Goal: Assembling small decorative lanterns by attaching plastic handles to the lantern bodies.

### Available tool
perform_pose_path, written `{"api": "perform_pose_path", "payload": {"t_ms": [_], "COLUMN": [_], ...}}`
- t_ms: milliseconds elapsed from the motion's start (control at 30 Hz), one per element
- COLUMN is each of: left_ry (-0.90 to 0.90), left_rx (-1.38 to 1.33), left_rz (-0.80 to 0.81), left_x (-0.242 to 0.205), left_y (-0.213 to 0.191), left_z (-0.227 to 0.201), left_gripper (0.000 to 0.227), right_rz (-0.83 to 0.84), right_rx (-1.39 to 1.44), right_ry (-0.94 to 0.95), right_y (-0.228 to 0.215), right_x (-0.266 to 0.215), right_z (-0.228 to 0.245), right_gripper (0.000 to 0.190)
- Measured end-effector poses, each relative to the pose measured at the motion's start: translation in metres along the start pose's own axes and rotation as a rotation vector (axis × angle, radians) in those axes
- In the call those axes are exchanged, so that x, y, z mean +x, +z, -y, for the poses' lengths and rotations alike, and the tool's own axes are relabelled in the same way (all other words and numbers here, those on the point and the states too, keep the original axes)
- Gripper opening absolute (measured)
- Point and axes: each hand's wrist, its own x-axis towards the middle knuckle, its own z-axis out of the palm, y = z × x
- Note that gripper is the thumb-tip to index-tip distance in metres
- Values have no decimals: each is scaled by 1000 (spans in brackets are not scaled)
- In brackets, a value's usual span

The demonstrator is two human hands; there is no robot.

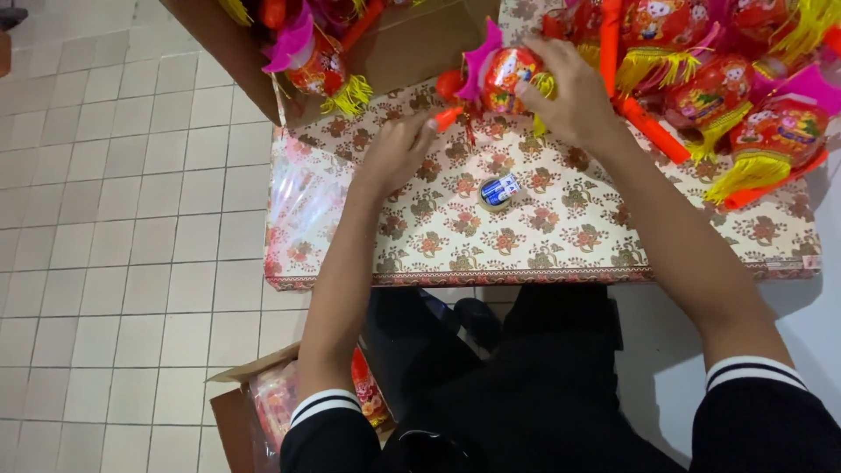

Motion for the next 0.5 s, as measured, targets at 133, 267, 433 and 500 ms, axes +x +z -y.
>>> {"api": "perform_pose_path", "payload": {"t_ms": [133, 267, 433, 500], "left_ry": [55, -1, 164, 437], "left_rx": [-49, -26, 73, 189], "left_rz": [85, 87, -10, -163], "left_x": [-2, -5, -2, -2], "left_y": [-3, -4, 9, 13], "left_z": [-23, -36, -22, -18], "left_gripper": [27, 28, 22, 29], "right_rz": [-30, -319, -357, -205], "right_rx": [-115, -282, -435, -573], "right_ry": [-85, -477, -757, -697], "right_y": [9, 26, 39, 48], "right_x": [-5, -3, -7, -11], "right_z": [-7, -26, -14, -17], "right_gripper": [56, 38, 30, 45]}}
